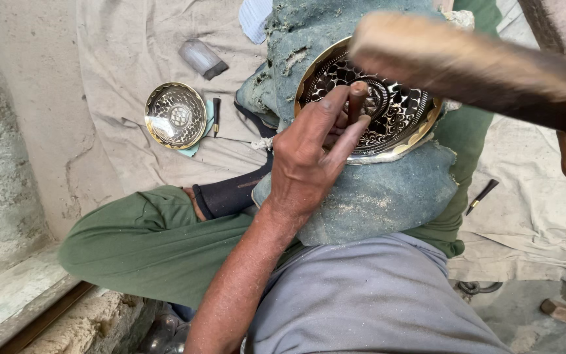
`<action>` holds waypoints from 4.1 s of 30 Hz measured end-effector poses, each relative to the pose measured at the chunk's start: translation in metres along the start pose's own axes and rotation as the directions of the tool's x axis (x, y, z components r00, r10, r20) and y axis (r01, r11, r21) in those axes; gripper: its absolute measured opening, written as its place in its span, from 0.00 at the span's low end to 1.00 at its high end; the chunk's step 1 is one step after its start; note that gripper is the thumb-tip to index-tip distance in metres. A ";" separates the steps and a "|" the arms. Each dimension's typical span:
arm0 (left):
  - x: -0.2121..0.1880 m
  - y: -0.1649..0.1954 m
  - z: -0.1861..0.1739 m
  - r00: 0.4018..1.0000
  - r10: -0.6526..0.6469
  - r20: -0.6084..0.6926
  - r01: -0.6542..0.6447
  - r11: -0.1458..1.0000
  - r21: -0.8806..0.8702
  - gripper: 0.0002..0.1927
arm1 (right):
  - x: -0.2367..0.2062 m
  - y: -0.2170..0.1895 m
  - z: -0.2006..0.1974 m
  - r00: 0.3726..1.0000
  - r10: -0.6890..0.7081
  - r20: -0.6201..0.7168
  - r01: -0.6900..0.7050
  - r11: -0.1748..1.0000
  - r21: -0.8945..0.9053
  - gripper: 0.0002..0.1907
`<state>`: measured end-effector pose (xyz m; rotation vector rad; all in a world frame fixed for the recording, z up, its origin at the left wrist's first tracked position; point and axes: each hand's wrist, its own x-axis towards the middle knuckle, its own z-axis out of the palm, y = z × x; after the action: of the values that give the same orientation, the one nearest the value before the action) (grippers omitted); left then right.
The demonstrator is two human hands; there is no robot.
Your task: The person sits on the ground with an ornate brass bowl on a cloth pad over their lap. They hold a small punch against the bowl's patterned surface with one hand and strike it with a wooden mallet held in the other hand, repositioning the punch repeatedly around the decorative design, and briefly turn the bowl to work another area.
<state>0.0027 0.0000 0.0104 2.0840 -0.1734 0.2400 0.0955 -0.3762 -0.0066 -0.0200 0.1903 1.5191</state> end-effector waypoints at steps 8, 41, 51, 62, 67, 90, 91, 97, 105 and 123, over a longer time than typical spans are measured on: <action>-0.005 -0.004 0.006 0.998 0.059 -0.007 -0.059 0.997 0.050 0.25 | 0.005 -0.007 0.004 0.968 0.249 0.007 -0.249 0.964 0.094 0.15; 0.011 -0.001 -0.008 0.983 0.133 0.130 -0.138 0.990 0.034 0.25 | -0.023 -0.004 -0.034 0.887 0.461 -0.022 -0.455 0.882 0.123 0.19; 0.013 -0.009 -0.007 0.970 0.148 0.195 -0.159 0.986 0.042 0.26 | -0.023 -0.005 -0.037 0.851 0.524 -0.030 -0.517 0.847 0.124 0.20; 0.017 -0.012 -0.009 0.957 0.163 0.241 -0.181 0.982 0.056 0.26 | -0.026 -0.008 -0.044 0.821 0.571 -0.021 -0.566 0.817 0.110 0.22; 0.020 -0.013 -0.010 0.949 0.228 0.219 -0.237 0.971 0.018 0.26 | -0.028 -0.006 -0.039 0.819 0.573 -0.021 -0.569 0.817 0.090 0.22; 0.027 -0.015 -0.014 0.917 0.247 0.314 -0.279 0.958 0.060 0.28 | -0.072 0.045 -0.052 0.712 0.008 -0.702 0.055 0.996 0.068 0.15; 0.028 -0.016 -0.014 0.916 0.259 0.307 -0.286 0.957 0.045 0.28 | -0.072 0.050 -0.052 0.684 -0.047 -0.728 0.098 0.995 0.028 0.14; 0.028 -0.018 -0.014 0.915 0.277 0.293 -0.304 0.952 0.047 0.29 | -0.069 0.063 -0.054 0.518 -0.289 -0.805 0.196 0.956 -0.218 0.11; 0.032 -0.006 -0.019 0.932 0.246 0.265 -0.265 0.964 0.036 0.26 | -0.041 0.100 -0.024 -0.047 -0.777 -0.628 -0.373 0.597 -0.710 0.07; 0.033 -0.008 -0.015 0.941 0.255 0.224 -0.251 0.967 -0.047 0.27 | 0.033 0.094 0.036 -0.072 -0.988 -0.134 -0.700 0.146 -0.700 0.04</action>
<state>0.0348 0.0160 0.0189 2.0664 -0.5836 0.1504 0.0071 -0.3340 0.0341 -2.4700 0.2754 0.2245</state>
